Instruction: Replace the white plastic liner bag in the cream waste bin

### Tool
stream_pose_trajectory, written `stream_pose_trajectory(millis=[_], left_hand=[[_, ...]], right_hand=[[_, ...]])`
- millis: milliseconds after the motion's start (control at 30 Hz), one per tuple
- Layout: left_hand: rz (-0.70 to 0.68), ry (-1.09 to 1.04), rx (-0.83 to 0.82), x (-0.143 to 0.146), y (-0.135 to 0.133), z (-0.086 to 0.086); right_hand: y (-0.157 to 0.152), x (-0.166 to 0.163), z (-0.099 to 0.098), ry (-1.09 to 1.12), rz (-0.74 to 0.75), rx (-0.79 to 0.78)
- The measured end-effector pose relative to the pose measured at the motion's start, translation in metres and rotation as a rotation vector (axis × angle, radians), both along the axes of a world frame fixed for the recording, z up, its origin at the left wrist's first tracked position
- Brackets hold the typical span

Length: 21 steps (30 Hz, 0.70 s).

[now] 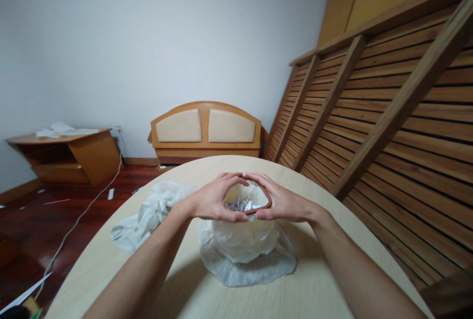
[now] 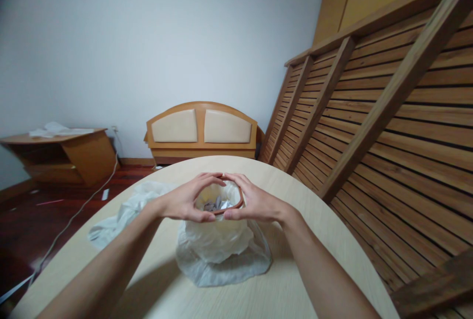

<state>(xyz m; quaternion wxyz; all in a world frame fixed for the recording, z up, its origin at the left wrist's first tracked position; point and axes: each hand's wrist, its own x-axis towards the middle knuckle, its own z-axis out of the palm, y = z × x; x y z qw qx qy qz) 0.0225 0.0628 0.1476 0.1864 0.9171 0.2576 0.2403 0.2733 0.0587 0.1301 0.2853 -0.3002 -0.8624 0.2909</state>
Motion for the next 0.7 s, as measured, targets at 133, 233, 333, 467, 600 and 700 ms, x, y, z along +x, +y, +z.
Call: stream_pose_trajectory(millis=[133,233,333,467,600,700], left_hand=[[-0.010,-0.026,0.011,0.0029,-0.0003,-0.0004],[-0.015,-0.051,0.011,0.0037,0.0003,-0.0013],[-0.012,-0.063,0.005,0.0039,0.0005,-0.0023],[-0.009,-0.066,-0.006,0.0040,-0.0010,-0.0017],[0.012,-0.037,-0.044,0.0021,-0.0019,-0.0013],[0.059,-0.044,-0.082,0.0015,-0.0020,-0.0017]], right_hand=[[0.0012,0.0009,-0.0008,0.038,0.008,0.093],[0.0028,0.0007,-0.0015,0.066,0.012,0.126],[0.0047,0.0005,-0.0033,0.074,0.014,0.140],[0.0053,0.0017,-0.0039,0.067,0.001,0.155],[0.0030,0.0035,-0.0002,0.033,-0.028,0.148],[0.0009,0.0031,0.0023,0.028,-0.040,0.156]])
